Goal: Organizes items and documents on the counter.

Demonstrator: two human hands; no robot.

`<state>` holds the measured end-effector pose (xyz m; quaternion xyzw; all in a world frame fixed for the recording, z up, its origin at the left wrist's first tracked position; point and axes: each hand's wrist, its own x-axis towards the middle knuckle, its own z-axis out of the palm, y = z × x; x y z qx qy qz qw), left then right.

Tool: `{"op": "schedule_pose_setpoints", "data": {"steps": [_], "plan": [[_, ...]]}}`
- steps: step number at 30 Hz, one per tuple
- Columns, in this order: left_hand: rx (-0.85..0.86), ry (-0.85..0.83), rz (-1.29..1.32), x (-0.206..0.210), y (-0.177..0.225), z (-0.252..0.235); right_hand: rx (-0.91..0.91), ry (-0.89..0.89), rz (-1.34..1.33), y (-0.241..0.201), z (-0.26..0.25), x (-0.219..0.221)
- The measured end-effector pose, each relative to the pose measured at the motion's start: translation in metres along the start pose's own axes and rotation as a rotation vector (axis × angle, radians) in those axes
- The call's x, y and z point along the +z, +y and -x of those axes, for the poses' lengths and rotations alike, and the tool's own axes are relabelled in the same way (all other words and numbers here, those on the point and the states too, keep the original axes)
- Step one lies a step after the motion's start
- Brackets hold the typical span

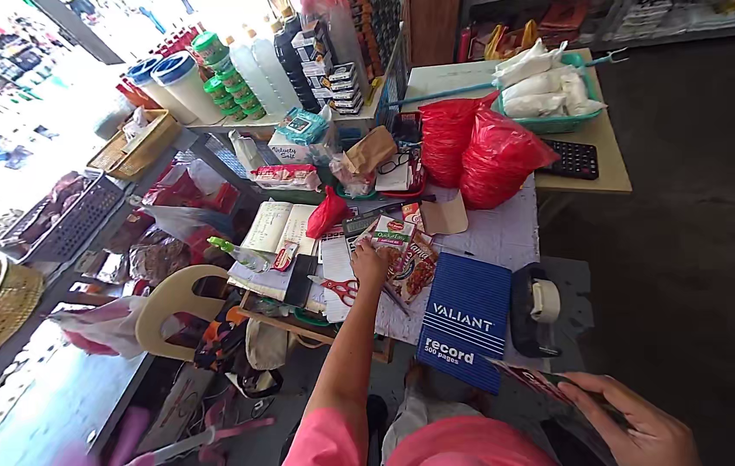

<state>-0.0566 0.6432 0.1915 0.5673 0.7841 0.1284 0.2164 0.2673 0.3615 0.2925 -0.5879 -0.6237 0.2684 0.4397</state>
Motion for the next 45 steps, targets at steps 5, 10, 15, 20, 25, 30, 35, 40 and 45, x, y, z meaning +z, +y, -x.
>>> {"op": "schedule_pose_setpoints", "data": {"steps": [5,10,15,20,25,30,35,40,45], "plan": [[-0.045,-0.064,0.018,-0.003,-0.001,-0.022,0.052,0.038,0.05,-0.008,-0.002,0.017],[0.11,-0.057,0.367,0.002,-0.013,-0.028,0.063,0.055,0.081,-0.016,-0.01,0.032],[0.355,-0.033,0.701,0.01,-0.004,0.058,0.054,0.066,0.121,-0.023,-0.02,0.044],[0.306,-0.361,0.917,0.048,-0.003,0.149,0.052,0.107,0.11,-0.023,-0.027,0.061],[0.361,-0.07,0.682,0.042,-0.024,0.118,0.049,0.143,0.096,-0.02,-0.028,0.073],[0.057,0.039,0.678,0.053,-0.053,0.054,0.094,0.148,0.104,-0.013,-0.019,0.081],[-0.007,-0.133,0.749,0.062,-0.038,0.045,0.131,0.167,0.137,-0.013,-0.012,0.083],[0.225,-0.031,0.608,0.058,-0.02,0.046,0.145,0.191,0.161,-0.009,-0.007,0.084],[0.395,0.138,0.279,0.066,-0.006,0.03,0.154,0.208,0.164,-0.011,-0.002,0.086]]}}
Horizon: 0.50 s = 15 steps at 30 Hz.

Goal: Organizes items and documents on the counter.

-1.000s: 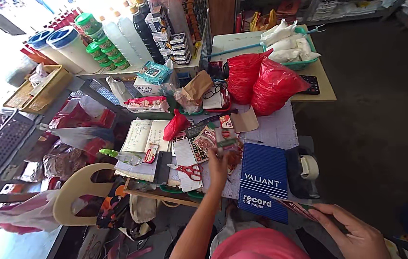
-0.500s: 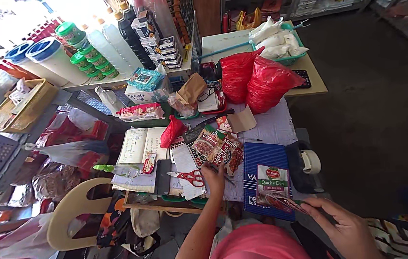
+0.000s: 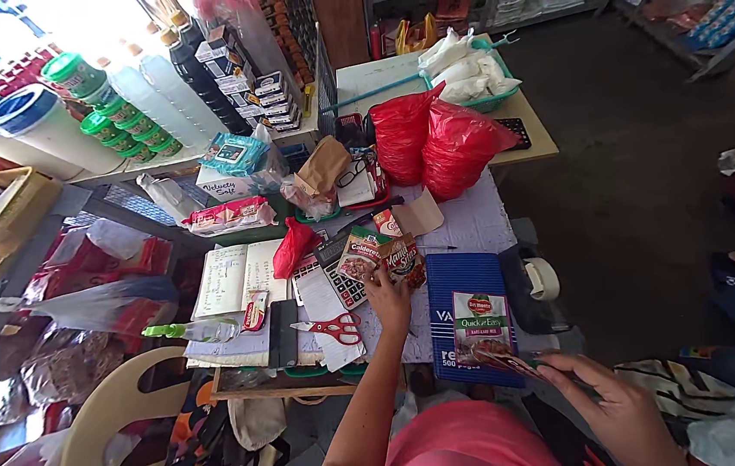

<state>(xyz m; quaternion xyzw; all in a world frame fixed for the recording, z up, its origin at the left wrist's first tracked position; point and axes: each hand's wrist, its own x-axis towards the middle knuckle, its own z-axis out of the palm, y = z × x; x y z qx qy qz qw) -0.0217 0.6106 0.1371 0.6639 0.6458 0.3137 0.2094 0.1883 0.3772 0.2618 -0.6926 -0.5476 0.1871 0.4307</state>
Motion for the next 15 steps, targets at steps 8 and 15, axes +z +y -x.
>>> {"op": "schedule_pose_setpoints", "data": {"steps": [8,15], "plan": [[-0.18,-0.328,-0.15,-0.028,0.005,-0.036,0.018,0.022,-0.002,0.001,0.005,-0.003],[-0.034,-0.451,0.103,-0.048,-0.005,-0.041,0.019,0.04,-0.006,0.0,0.006,-0.006]]}}
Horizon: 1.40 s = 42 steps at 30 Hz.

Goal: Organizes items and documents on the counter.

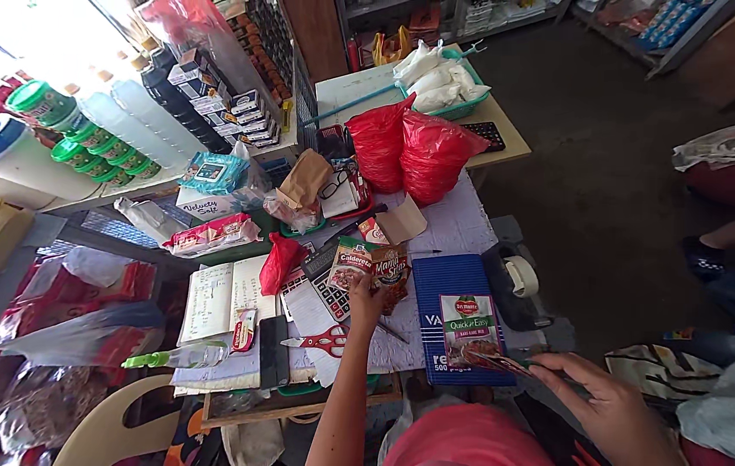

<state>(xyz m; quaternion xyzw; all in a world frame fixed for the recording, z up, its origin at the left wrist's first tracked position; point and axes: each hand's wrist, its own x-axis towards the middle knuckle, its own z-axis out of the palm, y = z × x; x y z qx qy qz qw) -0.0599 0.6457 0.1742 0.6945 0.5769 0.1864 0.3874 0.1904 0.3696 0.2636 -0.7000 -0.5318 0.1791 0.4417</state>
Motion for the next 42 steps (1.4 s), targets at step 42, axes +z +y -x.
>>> {"op": "schedule_pose_setpoints", "data": {"steps": [42], "plan": [[-0.179,-0.19,-0.279,-0.008,0.012,-0.074,0.007,-0.088,0.01,-0.013,0.0,-0.005]]}}
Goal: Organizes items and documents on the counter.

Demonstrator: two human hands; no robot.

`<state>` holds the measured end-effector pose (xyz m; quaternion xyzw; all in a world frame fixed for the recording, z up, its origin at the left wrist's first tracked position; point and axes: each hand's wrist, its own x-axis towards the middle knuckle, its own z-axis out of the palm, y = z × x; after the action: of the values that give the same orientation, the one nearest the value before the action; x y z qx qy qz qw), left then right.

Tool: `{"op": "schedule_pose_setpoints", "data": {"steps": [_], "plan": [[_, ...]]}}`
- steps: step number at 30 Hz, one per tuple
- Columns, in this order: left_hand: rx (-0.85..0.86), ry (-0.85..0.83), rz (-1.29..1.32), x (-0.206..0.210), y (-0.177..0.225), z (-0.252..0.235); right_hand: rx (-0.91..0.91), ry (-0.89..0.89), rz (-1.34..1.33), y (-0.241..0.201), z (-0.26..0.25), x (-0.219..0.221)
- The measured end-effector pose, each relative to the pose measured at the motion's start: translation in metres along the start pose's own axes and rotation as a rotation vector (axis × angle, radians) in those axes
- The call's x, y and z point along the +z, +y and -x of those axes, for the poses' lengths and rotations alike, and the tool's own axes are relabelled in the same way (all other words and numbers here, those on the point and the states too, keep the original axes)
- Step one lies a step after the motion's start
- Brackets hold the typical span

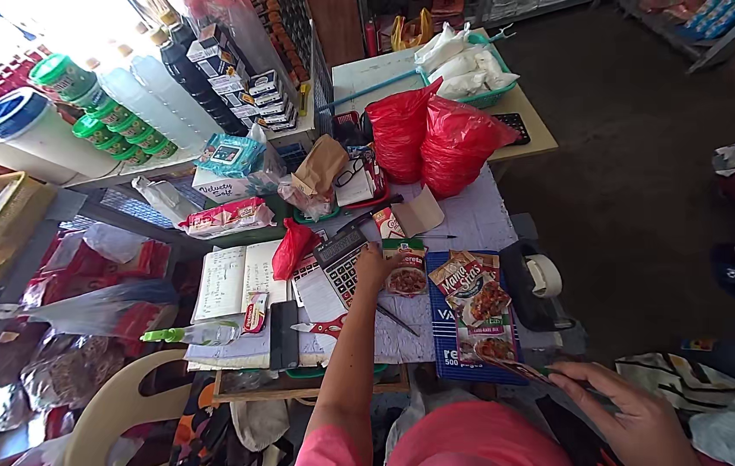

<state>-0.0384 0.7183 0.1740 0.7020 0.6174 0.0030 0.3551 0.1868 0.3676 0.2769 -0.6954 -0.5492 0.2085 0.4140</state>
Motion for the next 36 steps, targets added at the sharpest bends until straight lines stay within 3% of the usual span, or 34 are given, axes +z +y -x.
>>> {"op": "schedule_pose_setpoints", "data": {"steps": [4,9,16,20,25,28,33,36], "plan": [[0.005,0.022,-0.044,0.01,0.014,-0.001,0.017,0.01,0.0,0.001,0.004,-0.001],[0.19,0.142,0.248,-0.004,0.016,0.028,0.034,0.042,0.006,0.002,0.006,-0.006],[0.265,0.579,0.518,-0.079,-0.027,0.07,0.023,0.103,0.04,0.009,0.003,-0.014],[0.299,0.426,0.707,-0.073,-0.013,0.094,0.023,0.045,0.032,0.009,-0.003,-0.016],[0.298,0.05,0.967,0.016,0.033,0.104,-0.033,-0.031,-0.011,0.003,-0.017,-0.011],[0.277,0.227,0.739,0.042,0.018,0.097,-0.05,-0.051,-0.007,-0.002,-0.021,-0.01],[0.026,0.692,0.415,0.015,-0.059,0.083,-0.054,-0.076,-0.002,0.005,-0.018,-0.008],[-0.188,0.71,0.312,-0.001,-0.102,0.067,-0.048,-0.083,-0.001,0.005,-0.017,-0.007]]}}
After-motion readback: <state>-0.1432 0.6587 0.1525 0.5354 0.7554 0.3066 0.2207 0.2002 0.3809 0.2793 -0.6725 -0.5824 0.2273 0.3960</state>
